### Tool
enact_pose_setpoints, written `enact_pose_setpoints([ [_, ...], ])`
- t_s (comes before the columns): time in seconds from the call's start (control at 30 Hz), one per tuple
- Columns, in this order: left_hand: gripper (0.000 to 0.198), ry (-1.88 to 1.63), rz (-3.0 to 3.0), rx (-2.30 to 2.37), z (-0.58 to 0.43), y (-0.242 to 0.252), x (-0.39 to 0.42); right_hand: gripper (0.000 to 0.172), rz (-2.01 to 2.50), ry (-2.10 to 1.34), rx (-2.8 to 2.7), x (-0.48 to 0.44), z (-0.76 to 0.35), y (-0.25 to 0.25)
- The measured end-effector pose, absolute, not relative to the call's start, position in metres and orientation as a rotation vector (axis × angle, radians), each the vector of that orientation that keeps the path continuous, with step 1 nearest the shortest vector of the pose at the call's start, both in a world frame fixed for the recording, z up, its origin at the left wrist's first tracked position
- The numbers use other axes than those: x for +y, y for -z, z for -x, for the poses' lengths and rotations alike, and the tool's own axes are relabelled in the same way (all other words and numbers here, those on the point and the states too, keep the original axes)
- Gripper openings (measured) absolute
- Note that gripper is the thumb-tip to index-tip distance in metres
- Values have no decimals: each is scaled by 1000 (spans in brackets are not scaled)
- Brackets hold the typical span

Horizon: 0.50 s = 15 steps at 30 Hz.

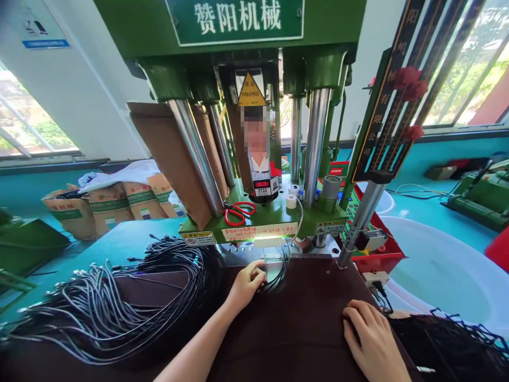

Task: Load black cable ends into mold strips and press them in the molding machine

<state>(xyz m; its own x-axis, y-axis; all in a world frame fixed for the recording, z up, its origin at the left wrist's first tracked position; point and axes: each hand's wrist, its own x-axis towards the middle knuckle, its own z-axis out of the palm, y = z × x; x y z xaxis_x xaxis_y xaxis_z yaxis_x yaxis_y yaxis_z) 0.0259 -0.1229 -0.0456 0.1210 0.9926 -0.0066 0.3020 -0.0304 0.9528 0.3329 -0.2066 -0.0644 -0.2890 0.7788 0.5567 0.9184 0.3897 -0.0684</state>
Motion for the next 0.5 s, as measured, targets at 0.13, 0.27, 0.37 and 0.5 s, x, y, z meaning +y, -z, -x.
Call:
enact_pose_setpoints([
  [0.13, 34, -977, -1553, 1372, -26, 45, -123, 23, 1427, 360, -2136, -205, -336, 68],
  [0.27, 34, -970, -1599, 1425, -26, 42, -125, 28, 1425, 334, -2150, -199, -340, 71],
  [0.37, 35, -948, -1622, 1453, -26, 41, -125, 31, 1405, 339, -2149, -196, -342, 69],
  [0.5, 34, -932, -1659, 1482, -26, 39, -124, 25, 1223, 291, -2257, -203, -343, 70],
])
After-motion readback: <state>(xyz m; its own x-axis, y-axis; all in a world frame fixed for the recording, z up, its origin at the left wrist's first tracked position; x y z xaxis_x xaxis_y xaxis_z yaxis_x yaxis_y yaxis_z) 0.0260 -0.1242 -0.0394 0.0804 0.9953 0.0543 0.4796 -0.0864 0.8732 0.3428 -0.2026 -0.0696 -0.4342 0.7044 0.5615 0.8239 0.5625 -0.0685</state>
